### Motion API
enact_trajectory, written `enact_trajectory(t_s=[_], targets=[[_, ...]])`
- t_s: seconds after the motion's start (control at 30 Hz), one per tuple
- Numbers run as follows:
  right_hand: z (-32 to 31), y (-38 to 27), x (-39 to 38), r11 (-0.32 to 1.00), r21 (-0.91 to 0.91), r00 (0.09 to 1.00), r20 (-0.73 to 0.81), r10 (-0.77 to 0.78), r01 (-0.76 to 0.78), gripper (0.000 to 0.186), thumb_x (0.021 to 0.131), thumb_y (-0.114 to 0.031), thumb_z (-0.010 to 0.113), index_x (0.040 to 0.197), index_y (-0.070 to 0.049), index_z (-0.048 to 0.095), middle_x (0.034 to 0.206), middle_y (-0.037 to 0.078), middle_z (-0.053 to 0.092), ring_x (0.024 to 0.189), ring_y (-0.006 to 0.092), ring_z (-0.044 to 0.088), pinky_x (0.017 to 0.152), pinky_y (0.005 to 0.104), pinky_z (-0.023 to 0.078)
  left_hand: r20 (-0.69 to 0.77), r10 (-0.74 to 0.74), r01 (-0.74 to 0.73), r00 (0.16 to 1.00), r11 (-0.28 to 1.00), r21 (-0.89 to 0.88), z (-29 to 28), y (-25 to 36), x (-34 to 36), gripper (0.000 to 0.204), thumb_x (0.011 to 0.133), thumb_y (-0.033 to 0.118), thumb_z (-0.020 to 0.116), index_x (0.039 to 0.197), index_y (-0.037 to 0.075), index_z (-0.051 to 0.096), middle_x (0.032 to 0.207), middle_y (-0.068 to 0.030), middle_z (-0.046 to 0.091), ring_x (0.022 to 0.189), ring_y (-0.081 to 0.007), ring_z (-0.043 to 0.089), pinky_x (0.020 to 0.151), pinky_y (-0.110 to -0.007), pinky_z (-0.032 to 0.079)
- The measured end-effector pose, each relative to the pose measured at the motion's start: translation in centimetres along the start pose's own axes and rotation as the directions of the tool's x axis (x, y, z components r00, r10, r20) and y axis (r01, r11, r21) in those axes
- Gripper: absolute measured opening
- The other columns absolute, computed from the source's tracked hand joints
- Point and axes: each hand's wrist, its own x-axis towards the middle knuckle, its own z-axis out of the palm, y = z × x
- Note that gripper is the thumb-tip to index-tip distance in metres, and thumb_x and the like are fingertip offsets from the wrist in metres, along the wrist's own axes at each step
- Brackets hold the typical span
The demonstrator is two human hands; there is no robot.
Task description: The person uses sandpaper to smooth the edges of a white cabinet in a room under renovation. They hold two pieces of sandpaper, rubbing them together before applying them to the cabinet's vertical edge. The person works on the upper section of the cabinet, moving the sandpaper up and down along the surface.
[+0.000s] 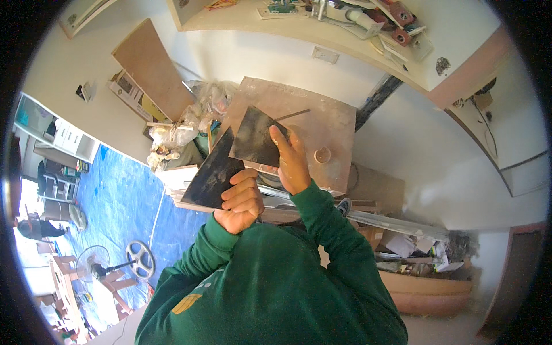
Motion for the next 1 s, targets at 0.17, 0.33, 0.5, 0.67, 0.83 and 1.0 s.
enact_trajectory(t_s=[0.17,0.33,0.5,0.67,0.83,1.0], targets=[[-1.4,0.1,-0.3,0.996,-0.084,0.999,0.032,0.001,0.002,0.025,0.102,-0.025,0.062,0.113,-0.003,0.063,0.103,0.001,0.067,0.089,0.0082,0.064,0.076,0.0258,0.054,0.026,-0.004,0.003,1.0,0.999,0.039,-1.3,0.3,-0.2,0.015,0.104,0.012,0.044,0.089,0.01,0.048,0.062,0.0,0.047,0.05,-0.0107,0.044,0.052,-0.026,0.035],[-1.6,-0.2,-1.2,0.998,-0.064,0.999,-0.035,-0.018,0.016,0.027,0.102,-0.028,0.062,0.114,-0.004,0.062,0.098,0.0,0.067,0.079,0.0079,0.066,0.06,0.0251,0.054,-0.116,0.017,-0.021,0.993,0.999,-0.032,-1.1,-0.1,-0.6,0.019,0.101,0.008,0.043,0.083,0.009,0.05,0.055,0.0012,0.048,0.043,-0.0095,0.044,0.048,-0.025,0.034],[-3.8,-1.3,0.0,0.989,-0.096,0.993,0.062,-0.104,0.109,0.031,0.101,-0.031,0.063,0.116,-0.003,0.062,0.09,-0.001,0.066,0.066,0.0052,0.062,0.047,0.0219,0.046,-0.039,-0.064,0.06,0.997,0.994,-0.097,-2.4,-0.3,-0.9,0.016,0.103,0.011,0.043,0.088,0.009,0.049,0.062,0.001,0.048,0.049,-0.01,0.045,0.05,-0.025,0.035],[-3.4,0.3,-1.1,0.986,-0.151,0.993,0.109,-0.051,0.067,0.03,0.103,-0.026,0.062,0.118,0.0,0.061,0.092,0.001,0.067,0.072,0.0061,0.063,0.058,0.0218,0.051,-0.109,-0.078,0.069,0.991,0.994,-0.087,-3.2,-0.3,-0.8,0.019,0.103,0.011,0.041,0.087,0.008,0.049,0.062,0.0012,0.048,0.048,-0.0096,0.045,0.05,-0.025,0.035],[-2.2,0.5,-3.3,0.96,-0.273,0.993,0.112,-0.032,0.062,0.029,0.102,-0.022,0.062,0.117,0.003,0.062,0.101,0.003,0.069,0.088,0.0065,0.062,0.08,0.024,0.052,-0.242,-0.015,0.0,0.97,0.998,-0.064,-4.4,0.4,-1.4,0.021,0.102,0.019,0.044,0.085,0.009,0.05,0.06,0.0005,0.049,0.046,-0.0087,0.044,0.049,-0.024,0.034],[-1.1,1.6,-5.0,0.897,-0.392,0.944,0.321,-0.073,0.203,0.027,0.102,-0.018,0.063,0.118,0.004,0.061,0.098,0.002,0.067,0.089,0.0056,0.057,0.079,0.0229,0.048,-0.382,0.226,-0.148,0.896,0.963,0.224,-6.3,0.9,-2.1,0.022,0.103,0.03,0.048,0.106,0.009,0.055,0.081,-0.0042,0.059,0.066,-0.0137,0.058,0.061,-0.029,0.048]])
